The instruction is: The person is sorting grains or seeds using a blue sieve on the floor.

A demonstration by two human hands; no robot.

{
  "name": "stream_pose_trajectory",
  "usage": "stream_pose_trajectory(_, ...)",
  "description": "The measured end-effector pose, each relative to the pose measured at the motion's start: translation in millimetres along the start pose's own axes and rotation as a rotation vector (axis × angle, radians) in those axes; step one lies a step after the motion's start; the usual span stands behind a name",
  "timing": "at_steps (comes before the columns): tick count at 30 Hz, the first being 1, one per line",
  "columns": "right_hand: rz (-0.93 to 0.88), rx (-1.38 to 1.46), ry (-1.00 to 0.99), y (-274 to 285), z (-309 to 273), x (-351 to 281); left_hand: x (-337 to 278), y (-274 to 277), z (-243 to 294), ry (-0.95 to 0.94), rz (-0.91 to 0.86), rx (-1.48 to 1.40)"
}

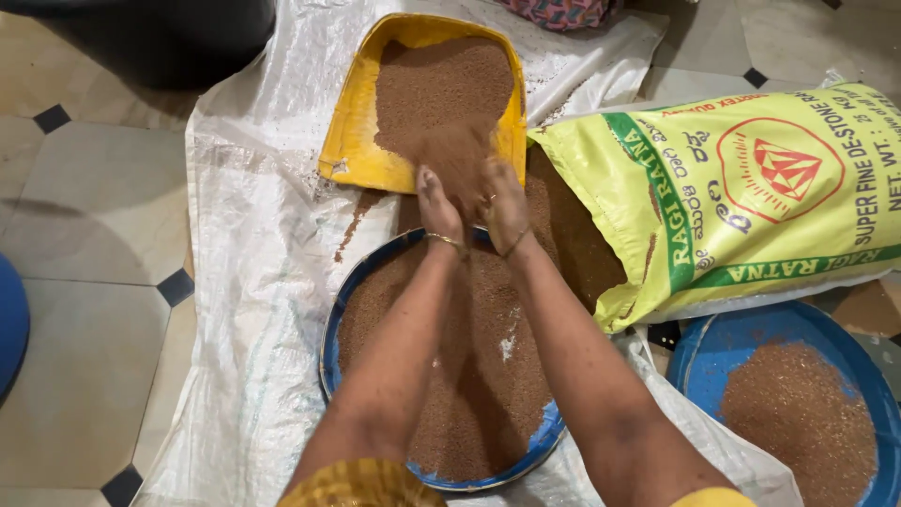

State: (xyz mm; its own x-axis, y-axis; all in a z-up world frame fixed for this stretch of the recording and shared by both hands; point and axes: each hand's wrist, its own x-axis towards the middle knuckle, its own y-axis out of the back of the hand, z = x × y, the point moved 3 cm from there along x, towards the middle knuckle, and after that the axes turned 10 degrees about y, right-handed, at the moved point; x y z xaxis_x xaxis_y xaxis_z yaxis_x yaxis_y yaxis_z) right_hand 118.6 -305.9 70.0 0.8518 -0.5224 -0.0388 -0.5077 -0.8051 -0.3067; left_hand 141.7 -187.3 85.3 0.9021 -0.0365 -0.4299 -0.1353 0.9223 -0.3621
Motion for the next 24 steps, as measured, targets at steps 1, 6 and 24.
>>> stream_pose_trajectory(1, -0.123, -0.343, -0.119, 1, 6, 4, 13, 6, -17, 0.07, -0.084, 0.266)
stream_pose_trajectory(6, -0.636, -0.883, -0.405, 58, 74, -45, 3, 77, -85, 0.242, -0.427, 1.273)
stream_pose_trajectory(24, -0.047, 0.414, -0.131, -30, -57, -97, -84, 17, 34, 0.32, 0.003, -0.303)
